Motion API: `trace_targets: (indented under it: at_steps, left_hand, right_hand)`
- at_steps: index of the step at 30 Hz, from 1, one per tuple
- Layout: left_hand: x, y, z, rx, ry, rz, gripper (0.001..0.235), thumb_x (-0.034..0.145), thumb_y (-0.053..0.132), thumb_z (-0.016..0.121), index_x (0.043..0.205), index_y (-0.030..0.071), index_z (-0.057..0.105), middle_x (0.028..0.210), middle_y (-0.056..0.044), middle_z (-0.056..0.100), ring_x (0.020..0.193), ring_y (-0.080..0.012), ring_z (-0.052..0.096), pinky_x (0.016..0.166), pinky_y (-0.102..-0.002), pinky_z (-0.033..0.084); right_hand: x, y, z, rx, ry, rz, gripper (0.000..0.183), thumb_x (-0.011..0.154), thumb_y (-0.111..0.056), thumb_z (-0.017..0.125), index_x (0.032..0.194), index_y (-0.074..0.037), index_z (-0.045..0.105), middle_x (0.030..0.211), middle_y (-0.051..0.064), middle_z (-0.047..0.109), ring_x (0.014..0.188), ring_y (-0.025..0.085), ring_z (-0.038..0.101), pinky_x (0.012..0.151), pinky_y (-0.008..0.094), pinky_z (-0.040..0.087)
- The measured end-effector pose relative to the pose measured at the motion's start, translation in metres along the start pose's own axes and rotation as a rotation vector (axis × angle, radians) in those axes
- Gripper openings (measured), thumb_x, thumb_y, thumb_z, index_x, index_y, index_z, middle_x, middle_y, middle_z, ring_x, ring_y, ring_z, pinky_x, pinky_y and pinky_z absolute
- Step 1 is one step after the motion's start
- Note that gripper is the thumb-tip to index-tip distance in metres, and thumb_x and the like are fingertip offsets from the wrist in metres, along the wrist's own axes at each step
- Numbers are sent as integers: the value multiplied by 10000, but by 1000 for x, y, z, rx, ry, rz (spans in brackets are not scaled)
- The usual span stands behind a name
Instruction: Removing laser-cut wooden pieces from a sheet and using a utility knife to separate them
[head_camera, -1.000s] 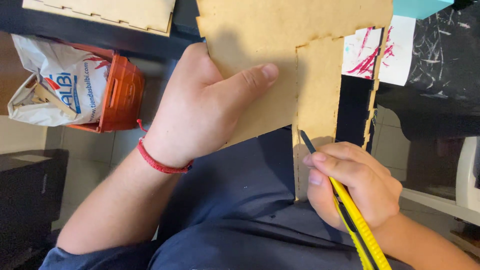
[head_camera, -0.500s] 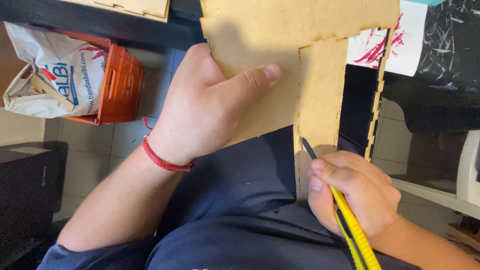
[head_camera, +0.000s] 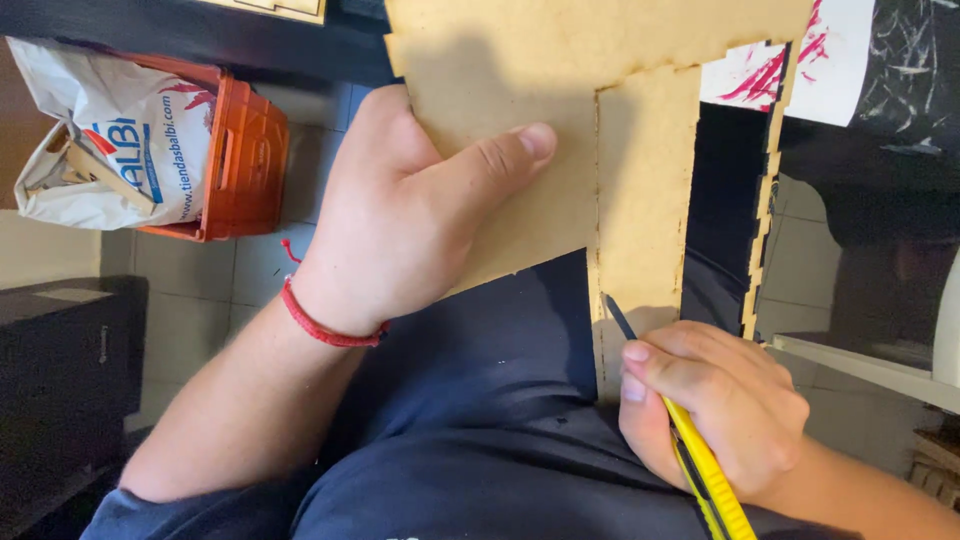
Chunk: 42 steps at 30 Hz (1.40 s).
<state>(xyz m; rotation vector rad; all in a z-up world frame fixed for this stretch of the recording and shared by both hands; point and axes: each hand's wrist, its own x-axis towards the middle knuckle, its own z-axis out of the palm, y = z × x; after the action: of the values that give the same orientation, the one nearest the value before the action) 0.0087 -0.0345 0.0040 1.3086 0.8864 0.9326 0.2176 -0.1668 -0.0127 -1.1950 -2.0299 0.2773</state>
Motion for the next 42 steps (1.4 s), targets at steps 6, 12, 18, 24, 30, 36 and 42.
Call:
trace_targets:
  at_steps: [6,12,18,24,30,36,42]
  left_hand:
    - [-1,5,1,28,-2,-38,265,926,264,602,1061,52,686,1030,28,695,975,-66,623,852,-263,576]
    - [-2,4,4,-40,9,-34,285,934,230,606,1133,31,649,1094,-1,683,1026,-97,632,902,-290,593]
    - [0,18,6,-107,64,12,213,935,156,654,1096,17,665,1084,-39,698,1008,-124,665,913,-295,623]
    - [12,34,8,-30,99,-54,183,898,196,653,999,46,689,923,22,680,852,-78,629,748,-254,584]
    - [22,43,14,-103,39,-13,224,909,188,648,1094,61,643,1030,-8,673,953,-127,660,835,-293,608]
    - [27,49,25,13,-72,60,176,951,236,663,1034,89,613,1000,23,655,899,-65,607,780,-260,608]
    - [33,58,38,296,-276,248,250,987,135,564,1143,-48,636,1153,-99,678,1068,-170,646,995,-321,546]
  right_hand:
    - [1,-2,-5,1,-52,-13,57,866,10,573,812,27,568,644,164,544,528,291,544,532,322,493]
    - [-3,2,-15,-27,-161,-84,24,838,8,606,824,28,609,706,152,591,587,286,599,593,325,538]
    - [-2,4,-21,108,-220,-140,110,843,-60,607,850,46,636,764,172,628,647,276,654,656,344,606]
    - [1,7,-22,67,-82,-176,70,837,-36,597,838,33,609,722,154,615,575,266,598,610,343,598]
    - [-8,21,-27,83,-50,-229,134,893,-48,602,964,59,565,759,173,585,615,298,569,623,363,571]
    - [-19,25,-28,66,107,-120,81,854,-13,616,879,54,578,713,180,592,582,284,572,617,349,584]
    - [-54,29,-63,77,87,26,321,818,-143,694,1049,18,539,930,209,670,807,287,715,843,446,644]
